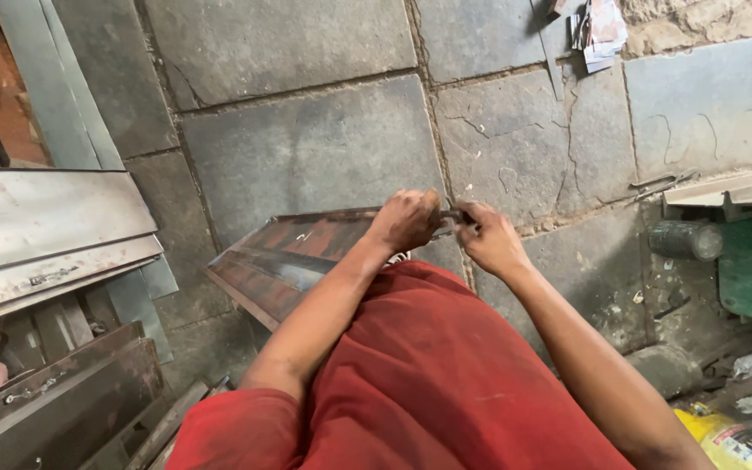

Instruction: The person uses a small metal tool to scrape the edges and surfaces of rectangular metal frames. They repeatedly pick up frames from a stack, scrape them, and place them back down, working on multiple frames in sequence.

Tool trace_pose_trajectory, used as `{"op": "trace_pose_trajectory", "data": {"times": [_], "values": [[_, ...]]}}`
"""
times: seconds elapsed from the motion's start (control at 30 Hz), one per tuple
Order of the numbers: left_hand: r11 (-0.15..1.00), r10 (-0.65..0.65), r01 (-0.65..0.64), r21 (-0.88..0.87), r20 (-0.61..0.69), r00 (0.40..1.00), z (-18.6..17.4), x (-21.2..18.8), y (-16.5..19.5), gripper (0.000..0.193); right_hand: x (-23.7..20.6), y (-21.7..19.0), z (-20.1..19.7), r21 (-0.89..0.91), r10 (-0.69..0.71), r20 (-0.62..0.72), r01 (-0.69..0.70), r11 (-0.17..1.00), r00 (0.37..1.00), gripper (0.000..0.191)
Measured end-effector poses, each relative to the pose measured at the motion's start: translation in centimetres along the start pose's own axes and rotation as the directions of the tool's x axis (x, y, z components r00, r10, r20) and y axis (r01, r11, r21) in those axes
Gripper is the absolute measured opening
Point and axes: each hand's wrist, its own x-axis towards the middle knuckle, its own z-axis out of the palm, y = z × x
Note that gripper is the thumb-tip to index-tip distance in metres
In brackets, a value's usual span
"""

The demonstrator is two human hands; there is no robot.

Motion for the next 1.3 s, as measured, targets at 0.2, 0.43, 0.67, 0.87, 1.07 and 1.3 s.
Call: {"op": "trace_pose_trajectory", "data": {"times": [0.2, 0.43, 0.67, 0.87, 1.07, 1.3], "values": [[0.994, 0.086, -0.088, 0.057, 0.032, 0.996, -0.5, -0.1, -0.2, 0.013, -0.4, -0.5, 0.1, -0.213, -0.341, -0.251, 0.292, 0.932, 0.906, 0.036], [1.000, 0.001, -0.001, 0.010, 0.001, 1.000, -0.8, 0.2, -0.3, 0.026, 0.3, -0.8, 0.1, -0.005, 0.042, 0.016, -0.042, 0.999, 0.999, 0.029], [0.998, 0.051, -0.054, 0.042, 0.060, 0.997, -0.4, 0.0, -0.1, 0.025, 0.6, -1.3, -1.1, -0.180, -0.235, -0.247, 0.194, 0.964, 0.940, 0.032], [0.996, 0.093, -0.093, -0.011, -0.021, 0.995, -0.5, 0.1, 0.0, 0.037, 0.4, -1.3, -0.5, 0.007, -0.076, -0.040, 0.077, 0.997, 0.996, 0.022], [0.989, 0.096, -0.098, 0.109, 0.020, 0.995, -0.2, -0.1, -0.4, 0.022, 0.7, -0.7, -0.4, 0.050, -0.225, -0.247, 0.244, 0.969, 0.942, 0.023], [0.994, 0.111, -0.112, 0.002, -0.102, 0.989, -1.1, 0.1, -0.3, 0.029, 1.3, -1.2, -0.8, 0.035, 0.002, -0.011, -0.002, 0.999, 1.000, 0.037]]}}
